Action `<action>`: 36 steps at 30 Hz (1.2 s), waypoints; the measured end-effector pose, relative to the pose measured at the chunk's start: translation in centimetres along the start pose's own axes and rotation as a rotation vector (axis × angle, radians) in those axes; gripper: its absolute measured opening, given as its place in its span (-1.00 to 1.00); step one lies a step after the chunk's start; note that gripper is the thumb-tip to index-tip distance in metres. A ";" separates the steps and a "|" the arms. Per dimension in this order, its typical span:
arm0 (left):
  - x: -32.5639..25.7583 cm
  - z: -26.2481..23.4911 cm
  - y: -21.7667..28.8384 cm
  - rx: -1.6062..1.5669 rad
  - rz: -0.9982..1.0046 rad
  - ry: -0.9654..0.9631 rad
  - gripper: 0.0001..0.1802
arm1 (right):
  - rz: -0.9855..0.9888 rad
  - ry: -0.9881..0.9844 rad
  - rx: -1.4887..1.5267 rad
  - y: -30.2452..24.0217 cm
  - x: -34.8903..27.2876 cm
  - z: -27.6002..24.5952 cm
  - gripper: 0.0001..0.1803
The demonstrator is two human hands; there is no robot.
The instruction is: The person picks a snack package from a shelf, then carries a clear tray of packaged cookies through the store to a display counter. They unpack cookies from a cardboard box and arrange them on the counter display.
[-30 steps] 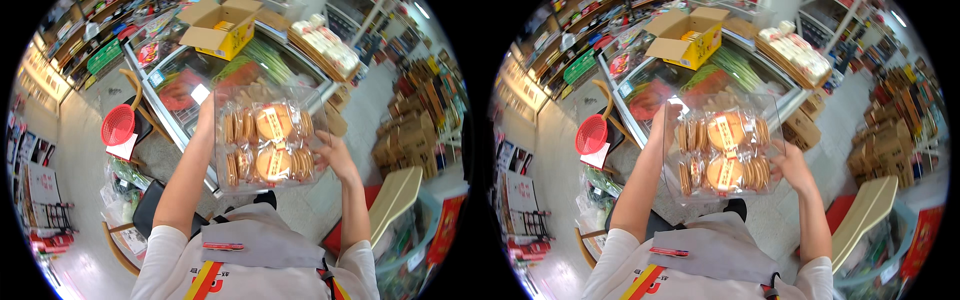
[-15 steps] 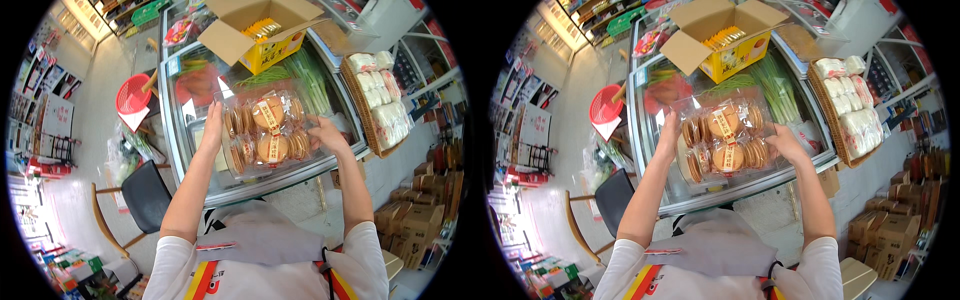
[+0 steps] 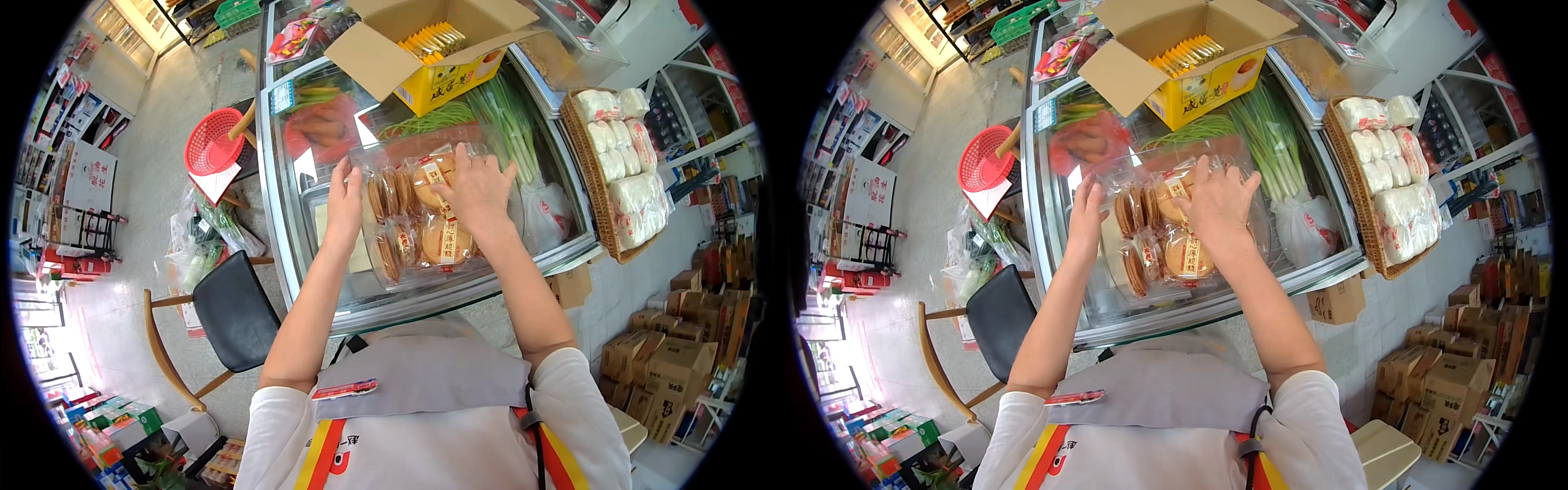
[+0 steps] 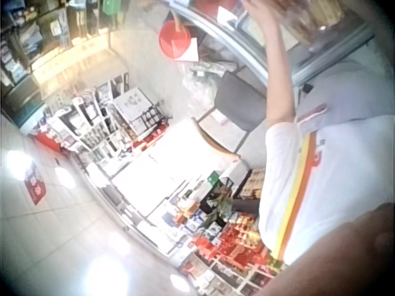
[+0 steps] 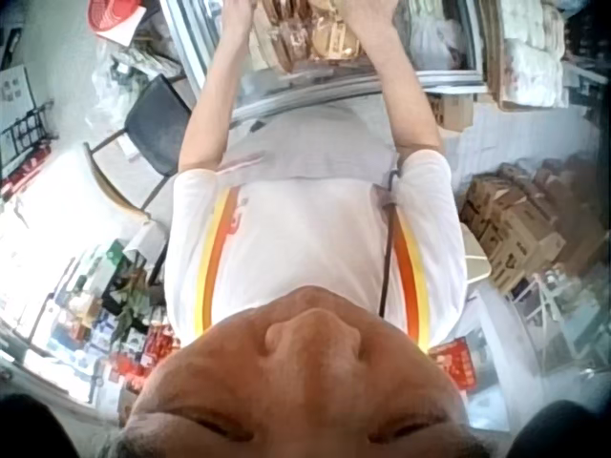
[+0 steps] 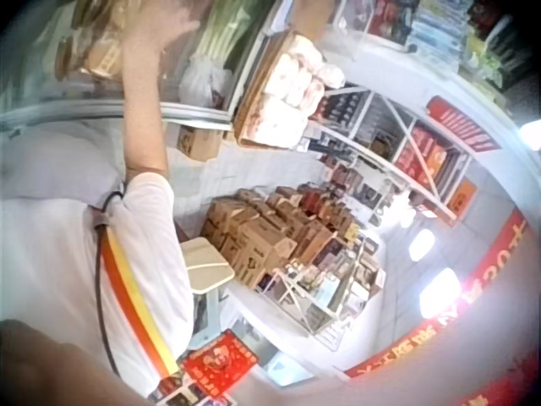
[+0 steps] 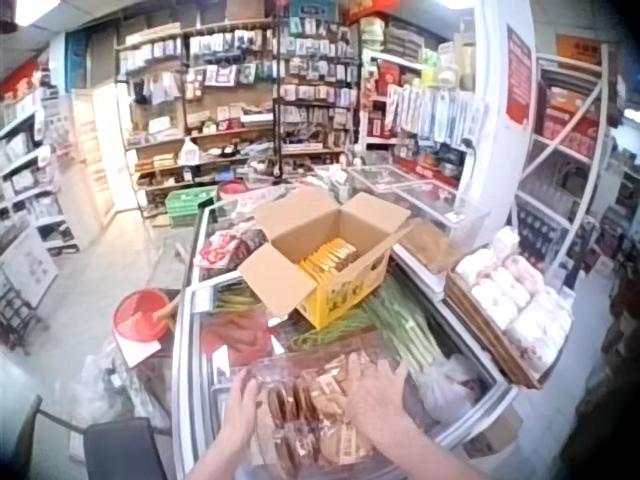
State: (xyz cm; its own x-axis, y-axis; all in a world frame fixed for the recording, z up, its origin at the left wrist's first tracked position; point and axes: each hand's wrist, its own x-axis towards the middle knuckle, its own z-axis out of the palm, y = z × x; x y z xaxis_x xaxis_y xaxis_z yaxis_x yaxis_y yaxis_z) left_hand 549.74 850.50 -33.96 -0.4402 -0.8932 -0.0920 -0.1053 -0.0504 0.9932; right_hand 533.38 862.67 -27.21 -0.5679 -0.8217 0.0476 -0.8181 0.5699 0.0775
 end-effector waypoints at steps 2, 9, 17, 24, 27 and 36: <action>-0.7 -0.8 0.1 0.108 0.100 0.035 -0.44 | -0.022 0.028 0.031 -0.3 0.2 0.3 -0.14; -4.9 -1.6 0.8 0.325 0.285 0.019 -0.44 | 0.129 -0.080 0.365 -0.7 0.2 0.6 -0.20; -9.5 -0.9 -0.7 0.281 0.319 -0.019 -0.37 | 0.269 -0.220 1.679 2.1 -4.2 1.2 -0.51; -10.9 1.9 -0.9 0.342 0.379 -0.051 -0.33 | 0.253 0.092 1.066 3.3 -12.4 6.8 -0.40; -11.1 1.3 -1.5 0.402 0.357 -0.007 -0.33 | 0.175 0.091 1.086 2.2 -11.1 7.6 -0.56; -10.1 0.0 -1.9 0.642 0.649 -0.038 -0.53 | 0.076 0.020 1.227 0.7 -10.8 8.2 -0.47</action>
State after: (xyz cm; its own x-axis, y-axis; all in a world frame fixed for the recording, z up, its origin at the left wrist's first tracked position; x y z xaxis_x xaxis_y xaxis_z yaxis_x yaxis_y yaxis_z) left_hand 554.38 859.66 -34.88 -0.6138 -0.6437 0.4570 -0.2977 0.7249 0.6212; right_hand 538.26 871.99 -35.80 -0.6252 -0.7800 0.0268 -0.3323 0.2349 -0.9135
